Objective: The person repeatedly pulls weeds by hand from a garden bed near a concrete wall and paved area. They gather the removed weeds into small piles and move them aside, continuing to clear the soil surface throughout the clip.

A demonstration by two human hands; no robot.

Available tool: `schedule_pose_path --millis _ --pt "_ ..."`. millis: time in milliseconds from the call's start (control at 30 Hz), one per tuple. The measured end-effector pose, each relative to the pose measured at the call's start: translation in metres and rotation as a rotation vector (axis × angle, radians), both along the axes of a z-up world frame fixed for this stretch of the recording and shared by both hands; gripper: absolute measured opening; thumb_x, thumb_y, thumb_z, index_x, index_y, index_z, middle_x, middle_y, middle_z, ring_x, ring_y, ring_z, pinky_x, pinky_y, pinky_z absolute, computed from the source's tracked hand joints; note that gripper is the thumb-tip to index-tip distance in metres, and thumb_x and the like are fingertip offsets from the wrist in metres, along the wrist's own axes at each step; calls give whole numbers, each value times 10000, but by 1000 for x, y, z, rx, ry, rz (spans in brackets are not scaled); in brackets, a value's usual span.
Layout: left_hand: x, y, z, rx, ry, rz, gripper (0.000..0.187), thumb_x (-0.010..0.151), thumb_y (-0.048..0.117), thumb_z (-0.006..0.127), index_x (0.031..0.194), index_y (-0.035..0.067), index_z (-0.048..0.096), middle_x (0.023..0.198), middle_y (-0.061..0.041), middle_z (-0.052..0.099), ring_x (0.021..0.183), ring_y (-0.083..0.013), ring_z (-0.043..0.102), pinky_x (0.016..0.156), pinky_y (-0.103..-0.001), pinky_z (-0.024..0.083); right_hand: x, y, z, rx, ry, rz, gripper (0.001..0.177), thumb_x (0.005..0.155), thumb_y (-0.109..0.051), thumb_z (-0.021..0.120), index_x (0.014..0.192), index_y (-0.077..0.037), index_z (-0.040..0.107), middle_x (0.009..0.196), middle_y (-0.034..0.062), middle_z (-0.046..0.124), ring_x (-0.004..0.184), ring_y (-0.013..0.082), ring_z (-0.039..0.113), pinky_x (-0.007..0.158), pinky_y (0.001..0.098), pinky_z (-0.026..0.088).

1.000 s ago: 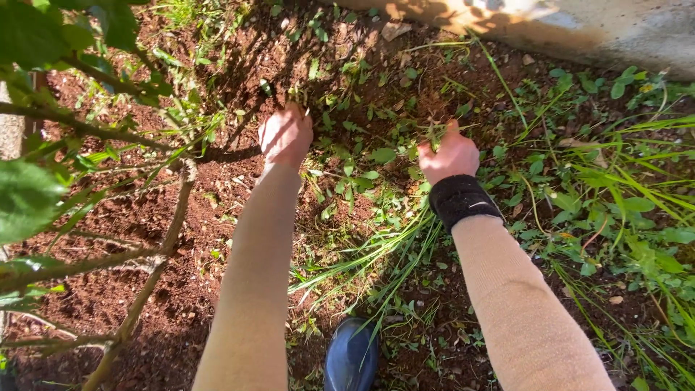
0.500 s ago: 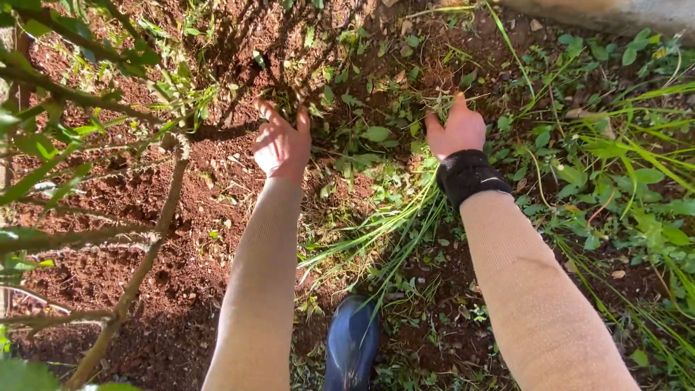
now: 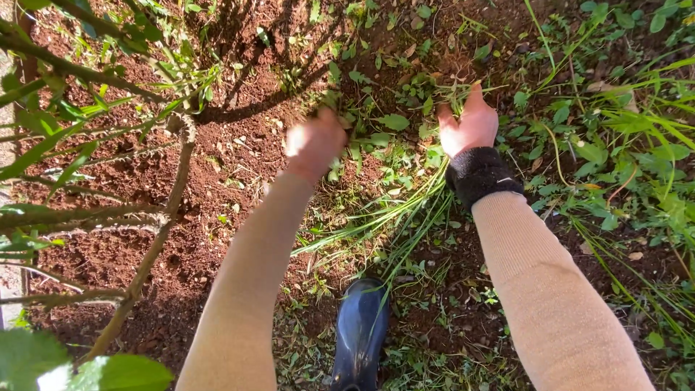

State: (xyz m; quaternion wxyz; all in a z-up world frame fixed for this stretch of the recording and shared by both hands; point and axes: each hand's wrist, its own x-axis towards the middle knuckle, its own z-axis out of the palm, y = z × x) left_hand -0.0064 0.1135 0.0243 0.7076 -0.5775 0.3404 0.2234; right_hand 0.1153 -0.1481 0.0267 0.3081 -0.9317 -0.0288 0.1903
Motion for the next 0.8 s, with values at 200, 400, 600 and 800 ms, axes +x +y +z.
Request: schedule_pose_path --millis 200,400,600,800 --pt "-30 -18 -32 -1957 -925 1516 242 1097 305 412 1140 103 539 617 -16 595 517 -233 668 446 -340 551 10 -31 -54 122 -120 49 532 1097 -241 652 1437 131 481 543 5 452 477 163 476 557 313 415" --pt "-30 -10 -24 -1443 -1046 1827 938 967 851 193 1396 25 310 659 -28 546 531 -147 556 452 -301 458 -1 -20 -20 134 -96 25 551 1112 -250 613 1450 161 467 564 -24 449 470 124 432 543 258 416" --pt "-45 60 -214 -769 -375 1393 681 1023 274 607 1517 -82 303 1356 -350 522 1233 -369 589 954 -531 515 8 -24 -50 151 -68 63 579 1092 -196 653 1473 168 413 566 10 431 460 151 408 537 322 398" --pt "-38 -75 -36 -2030 -717 1631 348 1048 258 386 938 68 656 570 -13 596 382 -147 510 348 -250 407 -6 -33 -52 204 5 14 559 1085 -183 612 1486 148 407 614 -30 457 470 80 415 540 254 417"
